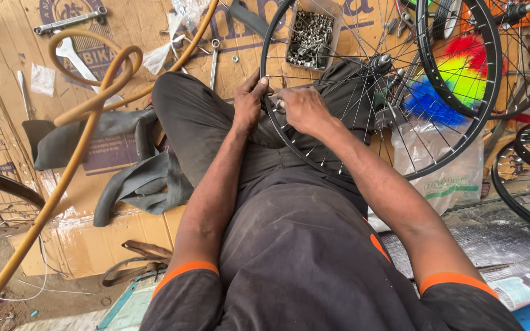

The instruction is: The person sits on the floor and uses a spoke wrench to tighten the nipples on a bicycle wheel. They systematically rotate the wheel and adjust the tension of the spokes to true the wheel.

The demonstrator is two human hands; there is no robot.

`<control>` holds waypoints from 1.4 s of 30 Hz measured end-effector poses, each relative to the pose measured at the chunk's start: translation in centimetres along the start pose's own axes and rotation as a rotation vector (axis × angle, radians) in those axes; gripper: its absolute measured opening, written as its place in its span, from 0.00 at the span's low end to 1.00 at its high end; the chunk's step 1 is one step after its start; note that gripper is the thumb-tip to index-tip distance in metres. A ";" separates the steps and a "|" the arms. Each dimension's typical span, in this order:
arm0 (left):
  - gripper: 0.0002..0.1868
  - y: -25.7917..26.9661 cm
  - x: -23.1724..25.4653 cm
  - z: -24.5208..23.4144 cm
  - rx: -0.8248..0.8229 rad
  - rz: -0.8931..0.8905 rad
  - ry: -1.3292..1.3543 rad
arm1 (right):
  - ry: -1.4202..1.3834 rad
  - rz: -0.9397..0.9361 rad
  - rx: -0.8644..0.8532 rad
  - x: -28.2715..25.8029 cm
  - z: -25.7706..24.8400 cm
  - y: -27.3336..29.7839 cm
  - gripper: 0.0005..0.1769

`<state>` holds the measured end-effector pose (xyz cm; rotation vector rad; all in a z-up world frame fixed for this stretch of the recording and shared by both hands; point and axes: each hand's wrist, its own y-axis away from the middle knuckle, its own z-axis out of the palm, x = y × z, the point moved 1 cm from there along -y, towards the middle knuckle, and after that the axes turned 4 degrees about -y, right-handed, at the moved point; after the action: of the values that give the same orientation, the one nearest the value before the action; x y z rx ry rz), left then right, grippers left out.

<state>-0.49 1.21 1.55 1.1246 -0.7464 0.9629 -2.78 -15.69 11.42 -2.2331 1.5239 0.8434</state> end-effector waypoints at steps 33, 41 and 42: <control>0.25 -2.8 -0.3 1.4 0.194 0.155 -0.358 | 0.034 -0.126 0.060 1.3 -0.6 -0.3 0.08; 0.25 0.8 -2.3 3.0 0.225 0.006 0.053 | 0.182 -0.282 0.162 2.0 -2.6 1.9 0.08; 0.25 1.0 -3.0 3.1 0.235 -0.016 -0.014 | 0.154 -0.332 0.140 2.2 -2.8 2.4 0.12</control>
<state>-2.74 -2.33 0.16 1.3400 -0.6458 1.0493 -3.63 -19.82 12.40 -2.3976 1.1802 0.4627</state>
